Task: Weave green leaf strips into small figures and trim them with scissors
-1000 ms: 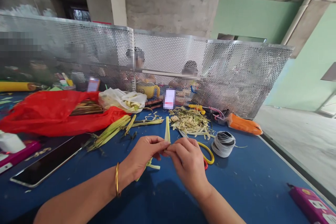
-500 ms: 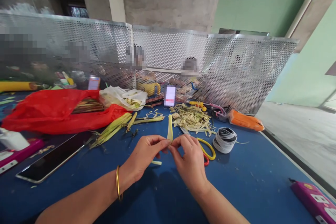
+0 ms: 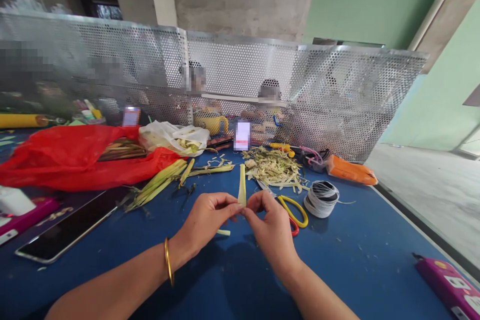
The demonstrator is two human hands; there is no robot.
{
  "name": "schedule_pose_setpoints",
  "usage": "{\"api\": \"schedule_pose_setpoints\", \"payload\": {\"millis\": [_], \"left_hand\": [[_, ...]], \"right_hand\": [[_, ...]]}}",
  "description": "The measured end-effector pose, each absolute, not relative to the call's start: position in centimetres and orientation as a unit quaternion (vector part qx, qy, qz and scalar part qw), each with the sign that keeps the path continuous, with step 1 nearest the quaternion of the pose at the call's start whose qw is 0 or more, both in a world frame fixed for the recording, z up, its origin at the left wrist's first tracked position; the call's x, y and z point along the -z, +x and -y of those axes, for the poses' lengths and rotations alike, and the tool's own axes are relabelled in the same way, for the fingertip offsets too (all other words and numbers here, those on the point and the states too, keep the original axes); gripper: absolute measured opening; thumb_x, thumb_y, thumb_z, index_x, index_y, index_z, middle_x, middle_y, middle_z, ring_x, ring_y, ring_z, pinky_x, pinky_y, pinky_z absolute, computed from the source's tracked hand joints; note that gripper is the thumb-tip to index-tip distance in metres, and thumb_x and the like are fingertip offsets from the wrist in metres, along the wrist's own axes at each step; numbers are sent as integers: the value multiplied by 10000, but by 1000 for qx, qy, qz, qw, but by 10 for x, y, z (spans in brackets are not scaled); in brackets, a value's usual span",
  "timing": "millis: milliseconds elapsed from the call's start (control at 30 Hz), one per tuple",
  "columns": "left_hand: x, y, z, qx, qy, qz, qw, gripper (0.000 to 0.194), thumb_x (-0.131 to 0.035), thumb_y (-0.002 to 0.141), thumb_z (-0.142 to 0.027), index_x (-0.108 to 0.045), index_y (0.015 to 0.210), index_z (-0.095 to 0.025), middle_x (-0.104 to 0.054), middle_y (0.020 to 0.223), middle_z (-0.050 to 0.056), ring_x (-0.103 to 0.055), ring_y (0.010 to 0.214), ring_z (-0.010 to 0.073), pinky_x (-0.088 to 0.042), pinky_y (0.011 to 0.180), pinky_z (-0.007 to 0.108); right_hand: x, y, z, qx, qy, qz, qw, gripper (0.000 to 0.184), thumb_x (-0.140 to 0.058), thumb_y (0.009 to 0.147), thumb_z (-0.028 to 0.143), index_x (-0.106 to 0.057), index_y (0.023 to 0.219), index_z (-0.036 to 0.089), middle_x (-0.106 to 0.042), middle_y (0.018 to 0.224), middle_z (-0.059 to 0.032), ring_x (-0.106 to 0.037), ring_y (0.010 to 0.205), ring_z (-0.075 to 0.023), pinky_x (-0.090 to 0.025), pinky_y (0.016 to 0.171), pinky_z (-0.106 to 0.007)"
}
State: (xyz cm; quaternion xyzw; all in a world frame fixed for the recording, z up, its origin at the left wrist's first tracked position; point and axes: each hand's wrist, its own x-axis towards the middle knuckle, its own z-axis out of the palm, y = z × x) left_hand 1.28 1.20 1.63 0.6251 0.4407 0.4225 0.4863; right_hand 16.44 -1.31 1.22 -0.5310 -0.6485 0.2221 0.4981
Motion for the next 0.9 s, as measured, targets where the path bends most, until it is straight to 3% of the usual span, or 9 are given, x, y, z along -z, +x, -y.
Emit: {"api": "schedule_pose_setpoints", "payload": {"millis": [100,200,500,667,800,900], "left_hand": [[-17,13,-13,-436,623,-423,492,185,-613,770,-306,-697,687,-164,-636,596,5,-564,575,121,-421,538,204],[-17,13,-13,-449,641,-417,462,174,-594,783,-287,-689,699,-170,-633,607,-1,-554,575,116,-431,556,207],[-17,13,-13,-431,622,-416,504,134,-652,733,-284,-644,673,-164,-643,606,-3,-562,567,113,-438,539,201],[-15,14,-13,-426,579,-420,554,167,-628,749,-313,-632,691,-157,-646,604,6,-560,560,109,-449,541,207],[-12,15,-10,-404,612,-428,529,185,-637,737,-338,-636,685,-161,-651,605,15,-587,569,129,-458,543,223],[-10,17,-8,-394,621,-427,526,190,-637,735,-343,-648,688,-159,-654,611,22,-595,573,134,-464,552,232]], "right_hand": [[-11,163,11,-304,-509,623,510,160,-659,763,331,-592,785,187,-608,660,12,-534,618,-139,-412,583,-247],[-11,163,10,-336,-518,615,489,229,-647,761,377,-580,665,180,-583,608,11,-508,593,-135,-388,556,-246],[-15,165,13,-308,-531,641,461,242,-619,774,342,-549,611,178,-553,597,15,-465,601,-126,-360,568,-242],[-20,168,10,-366,-508,636,451,260,-545,816,372,-582,655,170,-592,649,-10,-523,669,-151,-394,635,-265],[-17,169,8,-364,-516,616,471,287,-659,738,440,-571,678,173,-565,637,11,-507,628,-138,-397,592,-253],[-14,169,7,-354,-514,620,475,245,-667,737,395,-570,684,177,-560,624,20,-505,612,-136,-402,573,-252]]}}
